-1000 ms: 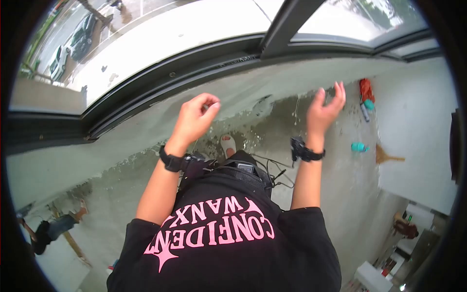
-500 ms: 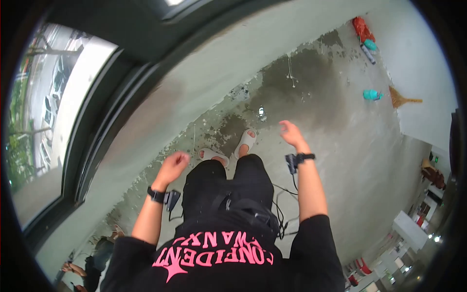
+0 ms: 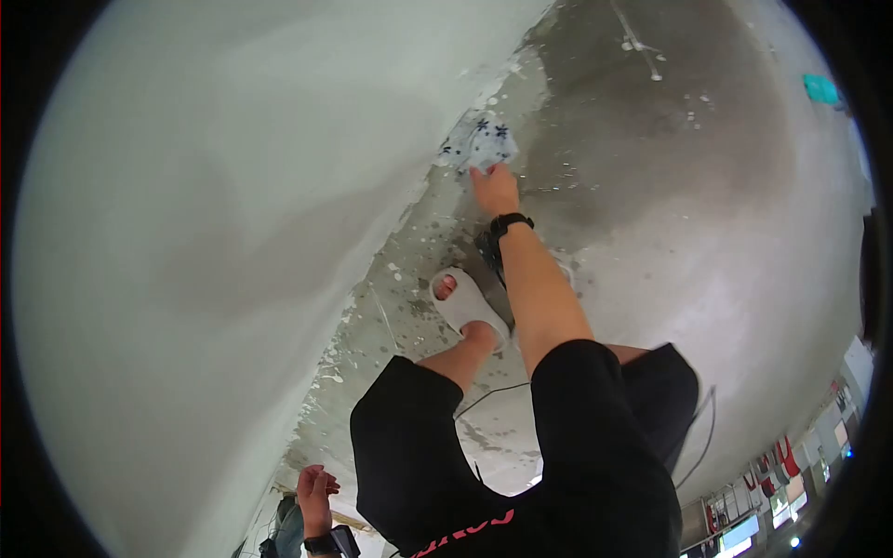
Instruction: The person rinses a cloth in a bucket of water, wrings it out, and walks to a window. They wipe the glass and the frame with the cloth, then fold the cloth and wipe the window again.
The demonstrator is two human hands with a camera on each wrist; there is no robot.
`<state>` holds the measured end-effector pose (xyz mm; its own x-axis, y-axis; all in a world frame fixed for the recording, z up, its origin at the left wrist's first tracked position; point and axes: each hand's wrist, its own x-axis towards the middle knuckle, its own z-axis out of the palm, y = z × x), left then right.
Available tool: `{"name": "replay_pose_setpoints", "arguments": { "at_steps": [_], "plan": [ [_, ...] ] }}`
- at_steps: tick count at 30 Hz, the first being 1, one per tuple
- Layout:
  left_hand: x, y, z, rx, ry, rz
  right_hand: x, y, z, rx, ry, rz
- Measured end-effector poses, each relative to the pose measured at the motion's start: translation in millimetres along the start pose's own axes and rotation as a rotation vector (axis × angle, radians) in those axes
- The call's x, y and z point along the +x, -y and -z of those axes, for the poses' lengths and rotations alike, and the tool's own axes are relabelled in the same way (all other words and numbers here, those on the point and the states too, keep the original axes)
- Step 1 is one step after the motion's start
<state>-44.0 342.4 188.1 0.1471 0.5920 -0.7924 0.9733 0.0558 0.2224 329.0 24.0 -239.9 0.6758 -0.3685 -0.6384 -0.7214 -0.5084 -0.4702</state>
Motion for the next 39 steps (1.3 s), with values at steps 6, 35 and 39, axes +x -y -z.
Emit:
{"name": "replay_pose_setpoints", "arguments": {
  "at_steps": [6,35,39],
  "plan": [
    [39,-10,-19,-0.078,-0.116,-0.162,31,26,-58,-0.059,-0.044,0.004],
    [-427,-325,103,-0.061,0.194,-1.878,-582,320,544,0.839,0.303,0.609],
    [-434,-311,122,-0.849,0.75,-0.743,-596,348,565,0.746,0.97,0.383]
  ]
}}
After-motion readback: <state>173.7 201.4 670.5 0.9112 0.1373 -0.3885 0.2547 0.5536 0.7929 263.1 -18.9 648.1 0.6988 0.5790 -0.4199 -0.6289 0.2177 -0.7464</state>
